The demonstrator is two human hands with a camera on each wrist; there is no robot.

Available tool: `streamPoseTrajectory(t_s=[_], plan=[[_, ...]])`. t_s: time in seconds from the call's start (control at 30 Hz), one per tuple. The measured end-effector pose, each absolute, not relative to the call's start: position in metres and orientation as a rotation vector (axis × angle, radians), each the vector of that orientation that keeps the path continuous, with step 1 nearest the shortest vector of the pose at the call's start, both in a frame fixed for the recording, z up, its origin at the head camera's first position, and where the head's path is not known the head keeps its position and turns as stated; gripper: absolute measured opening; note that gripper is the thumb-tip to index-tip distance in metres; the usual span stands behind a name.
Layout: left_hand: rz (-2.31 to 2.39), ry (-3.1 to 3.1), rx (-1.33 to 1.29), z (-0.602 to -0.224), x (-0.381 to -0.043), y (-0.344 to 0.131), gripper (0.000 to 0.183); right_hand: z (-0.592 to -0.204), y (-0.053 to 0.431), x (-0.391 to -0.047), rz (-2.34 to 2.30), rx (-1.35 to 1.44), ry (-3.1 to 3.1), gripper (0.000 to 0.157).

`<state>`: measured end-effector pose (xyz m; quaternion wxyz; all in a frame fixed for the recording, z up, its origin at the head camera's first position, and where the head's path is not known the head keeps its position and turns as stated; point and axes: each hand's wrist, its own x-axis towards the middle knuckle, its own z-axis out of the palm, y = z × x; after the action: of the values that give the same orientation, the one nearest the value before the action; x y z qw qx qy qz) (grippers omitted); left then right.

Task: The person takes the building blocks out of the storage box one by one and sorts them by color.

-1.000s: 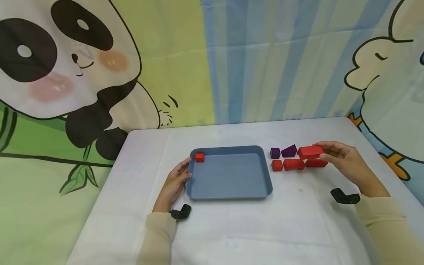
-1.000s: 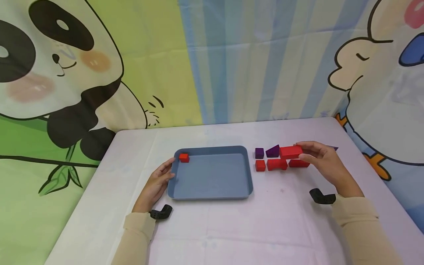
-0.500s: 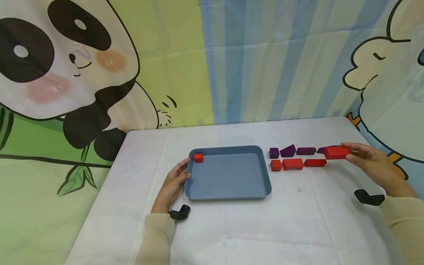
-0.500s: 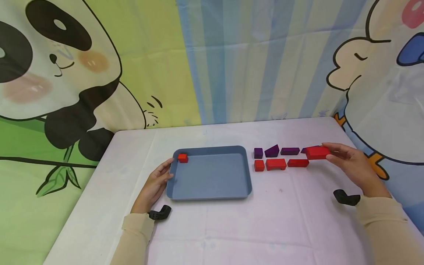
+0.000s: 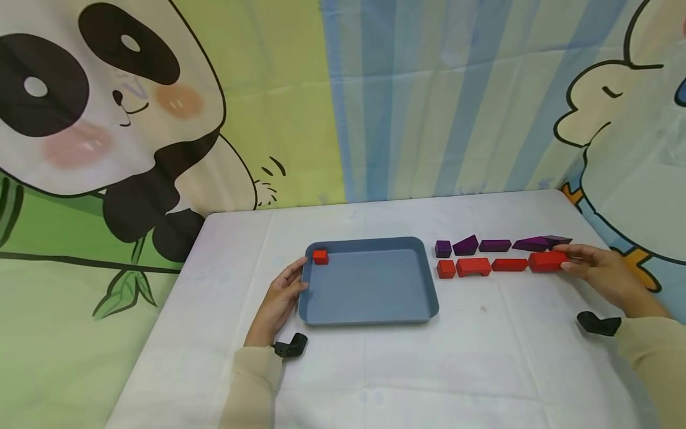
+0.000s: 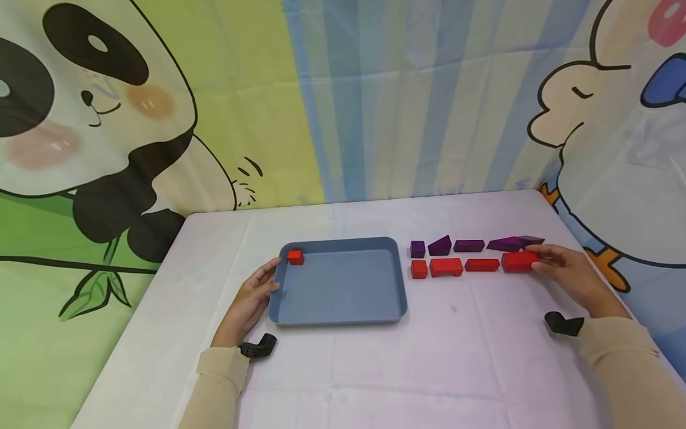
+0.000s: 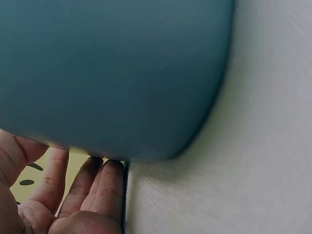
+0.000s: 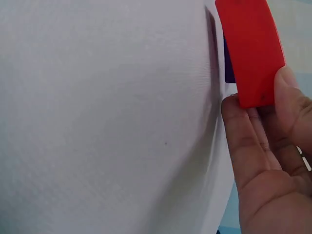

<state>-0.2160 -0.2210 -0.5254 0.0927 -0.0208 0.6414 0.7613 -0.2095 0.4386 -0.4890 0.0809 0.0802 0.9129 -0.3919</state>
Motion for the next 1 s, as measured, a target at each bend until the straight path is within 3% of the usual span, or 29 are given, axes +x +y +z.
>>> streamPoseTrajectory(t_s=[0.37,0.63,1.0], plan=[[2.259,1.902,-0.044,-0.525,-0.216,-0.220,0.069,-0.490,0.438,-0.215,-1.126,0.223,2.730,0.061],[2.278,1.881,-0.024,-0.526,-0.216,-0.220,0.069,-0.489,0.440,-0.216,-1.128,0.188,2.731,0.061],[2.282,1.884,-0.052,-0.525,-0.216,-0.220,0.068,-0.446,0.410,-0.214,-1.215,0.186,2.791,0.069]])
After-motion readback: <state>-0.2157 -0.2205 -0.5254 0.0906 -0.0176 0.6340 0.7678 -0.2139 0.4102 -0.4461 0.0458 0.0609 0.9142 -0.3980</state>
